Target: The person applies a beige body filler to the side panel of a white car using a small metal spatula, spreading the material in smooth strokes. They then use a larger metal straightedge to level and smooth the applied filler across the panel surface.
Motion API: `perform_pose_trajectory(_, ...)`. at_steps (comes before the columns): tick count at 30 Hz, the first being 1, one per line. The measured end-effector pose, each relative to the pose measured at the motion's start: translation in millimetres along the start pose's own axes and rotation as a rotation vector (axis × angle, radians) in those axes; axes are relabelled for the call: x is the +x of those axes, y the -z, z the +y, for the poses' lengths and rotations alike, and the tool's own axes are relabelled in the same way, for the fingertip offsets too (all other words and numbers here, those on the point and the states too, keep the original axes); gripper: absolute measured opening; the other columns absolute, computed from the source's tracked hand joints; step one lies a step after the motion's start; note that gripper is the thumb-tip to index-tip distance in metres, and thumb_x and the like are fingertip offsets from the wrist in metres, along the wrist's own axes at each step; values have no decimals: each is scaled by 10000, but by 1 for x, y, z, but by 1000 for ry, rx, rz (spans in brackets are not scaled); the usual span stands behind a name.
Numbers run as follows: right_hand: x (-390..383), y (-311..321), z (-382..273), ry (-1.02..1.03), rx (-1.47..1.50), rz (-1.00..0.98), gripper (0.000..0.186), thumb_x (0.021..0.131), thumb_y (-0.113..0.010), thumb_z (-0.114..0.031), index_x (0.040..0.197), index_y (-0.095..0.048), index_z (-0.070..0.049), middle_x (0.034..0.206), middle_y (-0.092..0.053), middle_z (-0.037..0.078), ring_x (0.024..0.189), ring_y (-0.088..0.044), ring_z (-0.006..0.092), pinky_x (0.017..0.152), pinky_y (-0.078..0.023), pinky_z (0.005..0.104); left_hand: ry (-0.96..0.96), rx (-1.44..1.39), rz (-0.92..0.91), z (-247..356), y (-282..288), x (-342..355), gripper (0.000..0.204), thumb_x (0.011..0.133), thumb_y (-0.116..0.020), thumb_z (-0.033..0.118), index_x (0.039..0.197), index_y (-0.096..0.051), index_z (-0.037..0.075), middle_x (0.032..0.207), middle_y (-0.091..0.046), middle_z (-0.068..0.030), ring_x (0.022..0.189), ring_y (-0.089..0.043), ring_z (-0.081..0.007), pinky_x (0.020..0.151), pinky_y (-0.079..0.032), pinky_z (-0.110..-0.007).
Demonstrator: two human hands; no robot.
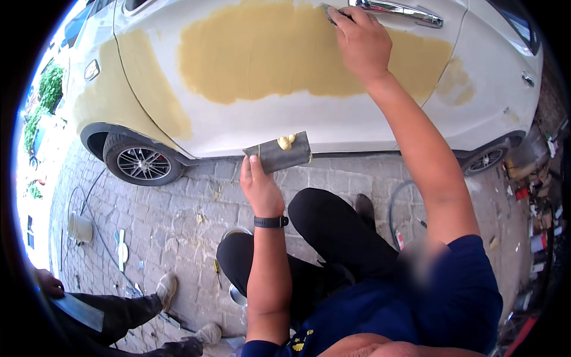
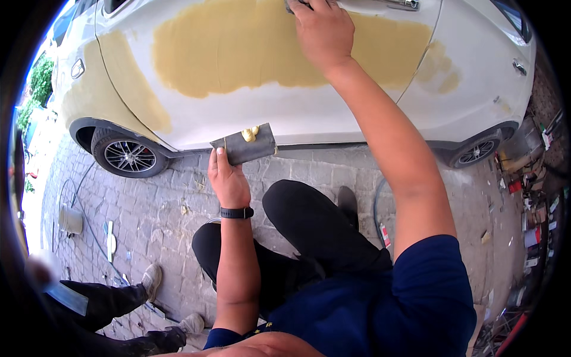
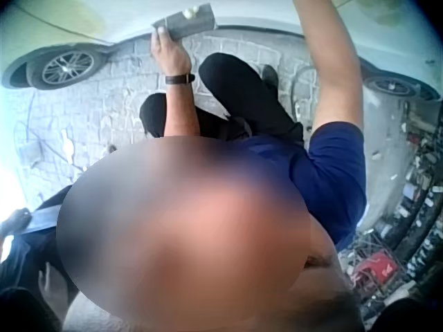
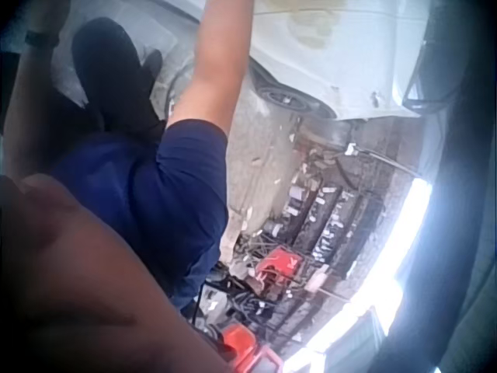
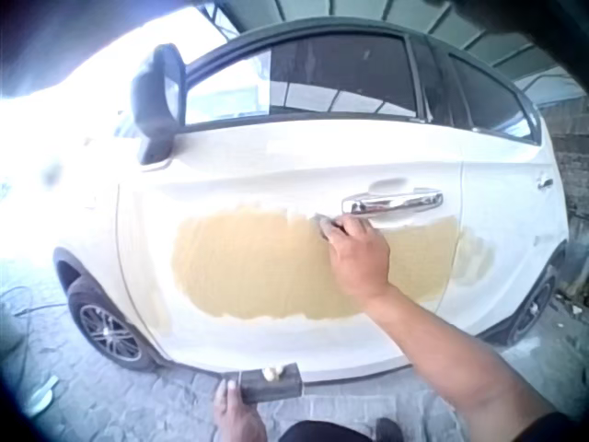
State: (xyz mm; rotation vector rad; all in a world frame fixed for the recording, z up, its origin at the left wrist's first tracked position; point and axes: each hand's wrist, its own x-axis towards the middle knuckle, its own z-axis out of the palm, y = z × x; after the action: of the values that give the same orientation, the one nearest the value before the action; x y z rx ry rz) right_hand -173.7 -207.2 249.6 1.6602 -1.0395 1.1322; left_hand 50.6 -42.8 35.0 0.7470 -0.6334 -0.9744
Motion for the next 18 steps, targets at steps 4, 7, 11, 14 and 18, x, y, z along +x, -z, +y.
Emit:
perform_pose_trajectory(4,-11,-14,-19,70,-10,-9,354,873,-769,-106,1201,-825,-227,1090,-720,-58,987,-696,232,793,-566,391,-7,-23,39,3,1,-1,328,1169,-525,297,1196,-637,-11,1082,-676,-29,956,-591,-94,822,-493,-277)
perform_pose_trajectory(7,-31,-23,-26,136,29,1,336,882,-749,-106,1191,-819,-218,1102,-714,-50,1007,-699,231,829,-550,400,5,-29,46,5,5,-2,287,1165,-540,280,1194,-636,11,1102,-679,-26,989,-605,-102,866,-505,-305)
perform_pose_trajectory(11,-70,-31,-45,227,114,-41,322,924,-686,-112,1213,-804,-194,1142,-710,-27,1052,-696,223,902,-529,403,-5,-26,43,6,12,0,273,1170,-534,271,1204,-630,18,1128,-688,-32,1008,-618,-105,893,-513,-313)
perform_pose_trajectory(14,-113,-31,-61,283,137,-143,338,945,-648,-125,1249,-787,-175,1185,-704,-20,1103,-681,204,964,-510,392,-20,-47,82,12,5,-5,301,1180,-511,278,1219,-627,3,1131,-695,-45,997,-620,-102,881,-509,-294)
perform_pose_trajectory(18,-174,-34,-62,352,147,-272,347,955,-633,-145,1276,-762,-158,1210,-690,-18,1143,-665,182,1006,-492,382,-39,-12,36,16,7,-7,295,1181,-505,267,1225,-627,2,1146,-701,-64,1026,-638,-116,923,-519,-303)
